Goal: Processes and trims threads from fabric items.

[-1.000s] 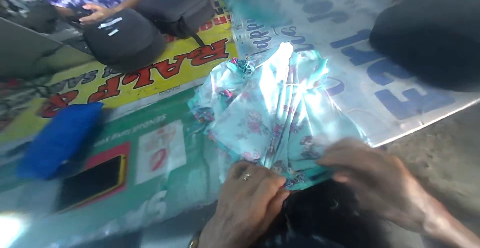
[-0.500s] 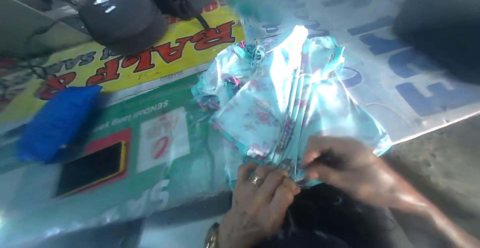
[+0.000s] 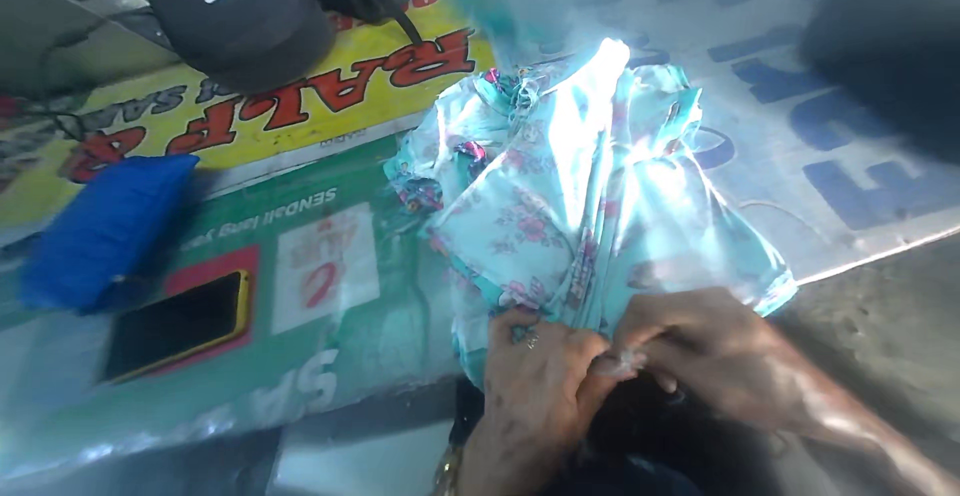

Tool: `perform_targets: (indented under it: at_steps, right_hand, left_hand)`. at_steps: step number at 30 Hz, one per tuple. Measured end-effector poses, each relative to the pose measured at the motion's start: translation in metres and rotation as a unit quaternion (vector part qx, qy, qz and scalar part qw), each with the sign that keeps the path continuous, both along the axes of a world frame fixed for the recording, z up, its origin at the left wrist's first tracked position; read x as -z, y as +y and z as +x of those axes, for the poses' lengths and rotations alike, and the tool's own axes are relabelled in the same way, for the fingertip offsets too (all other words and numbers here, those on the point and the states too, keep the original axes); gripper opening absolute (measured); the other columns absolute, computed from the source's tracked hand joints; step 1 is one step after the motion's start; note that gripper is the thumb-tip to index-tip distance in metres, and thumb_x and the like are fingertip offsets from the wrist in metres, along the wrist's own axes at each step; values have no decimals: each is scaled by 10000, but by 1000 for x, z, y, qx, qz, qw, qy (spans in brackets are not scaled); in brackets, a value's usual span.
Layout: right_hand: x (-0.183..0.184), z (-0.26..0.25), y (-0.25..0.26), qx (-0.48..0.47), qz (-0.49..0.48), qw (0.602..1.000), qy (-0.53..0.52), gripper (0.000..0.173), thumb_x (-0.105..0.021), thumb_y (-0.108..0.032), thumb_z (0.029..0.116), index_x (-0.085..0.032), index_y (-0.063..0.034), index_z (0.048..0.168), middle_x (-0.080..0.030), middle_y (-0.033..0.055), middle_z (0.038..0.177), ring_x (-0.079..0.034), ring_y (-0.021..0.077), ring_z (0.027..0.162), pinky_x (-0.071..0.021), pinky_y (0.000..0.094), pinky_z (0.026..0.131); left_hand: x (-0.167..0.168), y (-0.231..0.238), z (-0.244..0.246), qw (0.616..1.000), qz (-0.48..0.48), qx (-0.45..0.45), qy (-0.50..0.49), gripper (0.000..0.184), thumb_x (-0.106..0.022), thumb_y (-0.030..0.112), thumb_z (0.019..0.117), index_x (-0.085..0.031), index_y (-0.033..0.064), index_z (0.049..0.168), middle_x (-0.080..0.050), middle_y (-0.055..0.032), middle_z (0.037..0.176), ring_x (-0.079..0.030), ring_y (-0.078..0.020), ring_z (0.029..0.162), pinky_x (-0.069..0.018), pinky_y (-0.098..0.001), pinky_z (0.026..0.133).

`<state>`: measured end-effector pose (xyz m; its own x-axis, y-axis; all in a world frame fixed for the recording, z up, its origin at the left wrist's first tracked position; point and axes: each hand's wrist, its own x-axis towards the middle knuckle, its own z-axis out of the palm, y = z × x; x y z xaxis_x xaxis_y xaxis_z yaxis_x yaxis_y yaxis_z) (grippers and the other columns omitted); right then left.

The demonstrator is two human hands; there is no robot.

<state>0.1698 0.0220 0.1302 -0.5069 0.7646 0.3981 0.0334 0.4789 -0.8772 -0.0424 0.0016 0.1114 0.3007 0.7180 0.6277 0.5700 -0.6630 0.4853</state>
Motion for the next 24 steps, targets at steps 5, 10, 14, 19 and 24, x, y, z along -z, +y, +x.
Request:
perform_targets:
  at_steps: [5,10,14,19,24]
  right_hand:
    - [1,1,-3,-10,67,998,-13,169,-596,-158,1040,-678,-32,961,-644,62,938,-617,72,961,-511,178,851]
    - [-16,15,-24,111,129,962,-216,391,-595,-464,1001,-602,-98,1140,-641,29,870,-590,51,716,-471,188,598]
    - [-19,17,-34,141,170,931,-291,256,-544,-334,981,-602,-130,1124,-659,45,884,-629,138,711,-484,280,545]
    - [-17,12,-42,167,220,907,-318,205,-525,-301,1024,-620,-148,1120,-687,66,917,-647,203,758,-476,329,580]
    - [-19,10,-45,172,262,880,-357,160,-528,-234,1045,-658,-148,1081,-715,54,929,-644,221,754,-459,349,589]
  left_hand:
    - [-3,0,-1,998,5,15,65,150,-573,254,1024,-656,159,945,-654,-3,787,-610,-123,755,-381,-398,952]
    - [7,-16,-9,990,89,12,105,93,-561,249,1024,-639,238,1073,-657,43,1049,-602,-111,1033,-270,-460,1134]
    - [9,-27,-14,988,118,7,101,112,-537,243,1028,-641,234,1069,-637,64,1119,-568,-94,1144,-191,-480,1195]
    - [9,-35,-14,990,118,6,73,93,-562,266,1018,-641,243,1062,-618,71,1103,-556,-78,1129,-181,-460,1203]
    - [8,-35,-9,991,118,-15,61,72,-599,281,1002,-643,245,1046,-558,49,968,-542,-87,977,-244,-406,1149]
